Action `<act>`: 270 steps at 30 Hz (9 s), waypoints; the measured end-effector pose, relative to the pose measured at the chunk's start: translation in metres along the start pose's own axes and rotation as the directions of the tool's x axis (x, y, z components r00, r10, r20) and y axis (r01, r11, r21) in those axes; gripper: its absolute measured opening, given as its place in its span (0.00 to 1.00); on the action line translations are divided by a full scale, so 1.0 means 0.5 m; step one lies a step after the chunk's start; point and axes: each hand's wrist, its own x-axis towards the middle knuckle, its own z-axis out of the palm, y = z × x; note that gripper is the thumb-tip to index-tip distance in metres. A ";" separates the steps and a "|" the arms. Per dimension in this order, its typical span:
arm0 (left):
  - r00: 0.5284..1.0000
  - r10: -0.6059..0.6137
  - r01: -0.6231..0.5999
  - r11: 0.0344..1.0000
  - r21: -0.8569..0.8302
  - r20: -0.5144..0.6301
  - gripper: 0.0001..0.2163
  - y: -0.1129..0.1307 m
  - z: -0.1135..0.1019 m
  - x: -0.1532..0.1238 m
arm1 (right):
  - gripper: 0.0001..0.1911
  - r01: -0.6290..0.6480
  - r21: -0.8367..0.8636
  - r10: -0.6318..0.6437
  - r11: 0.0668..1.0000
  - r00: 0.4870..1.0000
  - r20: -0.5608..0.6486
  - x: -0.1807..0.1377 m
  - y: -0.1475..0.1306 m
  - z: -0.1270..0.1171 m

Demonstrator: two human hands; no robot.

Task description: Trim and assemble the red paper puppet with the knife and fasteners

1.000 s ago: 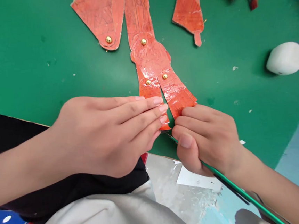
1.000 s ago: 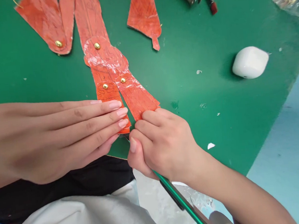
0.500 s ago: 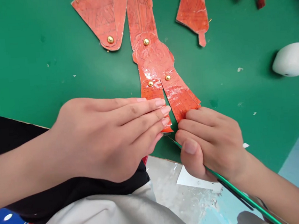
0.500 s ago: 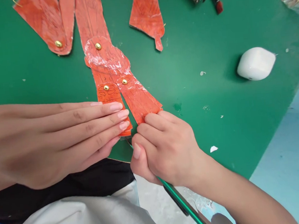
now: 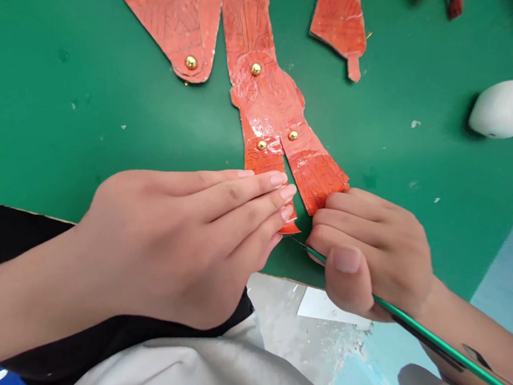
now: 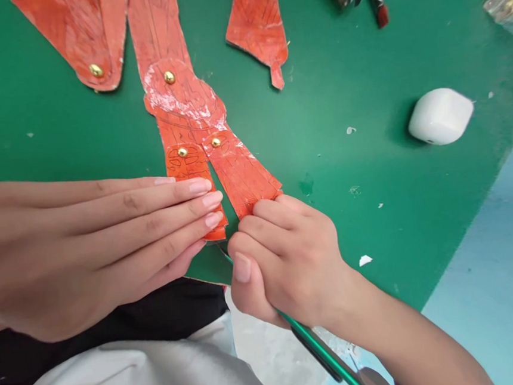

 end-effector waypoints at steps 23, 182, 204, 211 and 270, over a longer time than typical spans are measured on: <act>0.999 -0.034 0.034 0.999 -0.007 -0.023 0.22 0.005 0.007 0.000 | 0.17 -0.017 -0.060 0.018 0.998 1.000 0.014 0.008 -0.006 0.004; 0.994 -0.077 0.092 0.972 0.218 -0.076 0.17 0.019 0.017 0.007 | 0.21 0.609 0.091 -0.611 0.788 0.753 0.245 0.106 0.134 -0.032; 0.992 -0.117 0.124 0.969 0.213 -0.046 0.17 0.020 0.012 0.011 | 0.21 0.634 0.064 -0.621 0.771 0.726 0.296 0.108 0.135 -0.037; 0.988 -0.149 0.154 0.970 0.190 -0.038 0.18 0.022 0.020 0.011 | 0.19 0.627 0.097 -0.626 0.773 0.729 0.276 0.105 0.135 -0.037; 0.993 -0.065 0.082 0.980 0.179 -0.098 0.14 0.015 0.011 0.014 | 0.21 0.633 0.050 -0.619 0.772 0.733 0.282 0.105 0.133 -0.038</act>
